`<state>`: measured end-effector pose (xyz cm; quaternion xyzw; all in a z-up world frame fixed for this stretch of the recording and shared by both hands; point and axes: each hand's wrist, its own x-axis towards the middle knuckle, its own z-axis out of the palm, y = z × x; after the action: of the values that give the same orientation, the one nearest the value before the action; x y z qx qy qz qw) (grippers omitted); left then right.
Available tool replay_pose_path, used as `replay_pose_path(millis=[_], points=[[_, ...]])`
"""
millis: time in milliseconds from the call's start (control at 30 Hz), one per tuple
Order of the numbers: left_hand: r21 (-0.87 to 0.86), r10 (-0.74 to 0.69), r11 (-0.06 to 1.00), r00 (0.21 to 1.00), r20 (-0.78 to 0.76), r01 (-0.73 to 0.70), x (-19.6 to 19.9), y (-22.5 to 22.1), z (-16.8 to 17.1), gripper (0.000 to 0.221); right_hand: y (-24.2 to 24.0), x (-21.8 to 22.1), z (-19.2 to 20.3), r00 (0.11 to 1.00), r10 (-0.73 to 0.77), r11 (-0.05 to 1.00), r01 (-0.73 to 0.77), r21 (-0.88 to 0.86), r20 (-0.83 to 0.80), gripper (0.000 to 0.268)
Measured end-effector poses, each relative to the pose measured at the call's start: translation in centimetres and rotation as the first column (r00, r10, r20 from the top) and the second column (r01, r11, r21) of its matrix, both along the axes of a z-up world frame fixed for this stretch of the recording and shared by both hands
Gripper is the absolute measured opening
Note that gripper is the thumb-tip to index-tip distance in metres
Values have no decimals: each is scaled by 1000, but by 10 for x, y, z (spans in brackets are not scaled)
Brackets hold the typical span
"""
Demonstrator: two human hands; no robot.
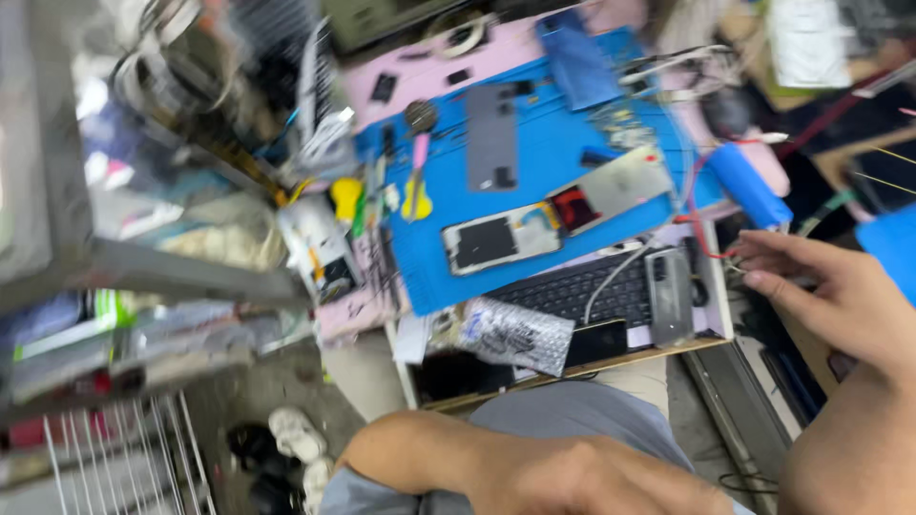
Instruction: The person unlocks a smartphone, then opens its back cover to access the battery. They remove the battery, apply adhesive from a tube to the phone's interior, and reinsert the battery. The person then closes the back cover and briefly interacts with the screen again.
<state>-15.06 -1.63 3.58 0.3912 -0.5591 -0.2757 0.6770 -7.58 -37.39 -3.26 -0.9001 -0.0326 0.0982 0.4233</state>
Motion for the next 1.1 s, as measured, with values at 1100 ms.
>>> replay_pose_path(millis=[1100], points=[[22,205,978,974,99,-208,-90,89,-22,61,194,-68,-137,717,653,705,-458,-542,244,81]])
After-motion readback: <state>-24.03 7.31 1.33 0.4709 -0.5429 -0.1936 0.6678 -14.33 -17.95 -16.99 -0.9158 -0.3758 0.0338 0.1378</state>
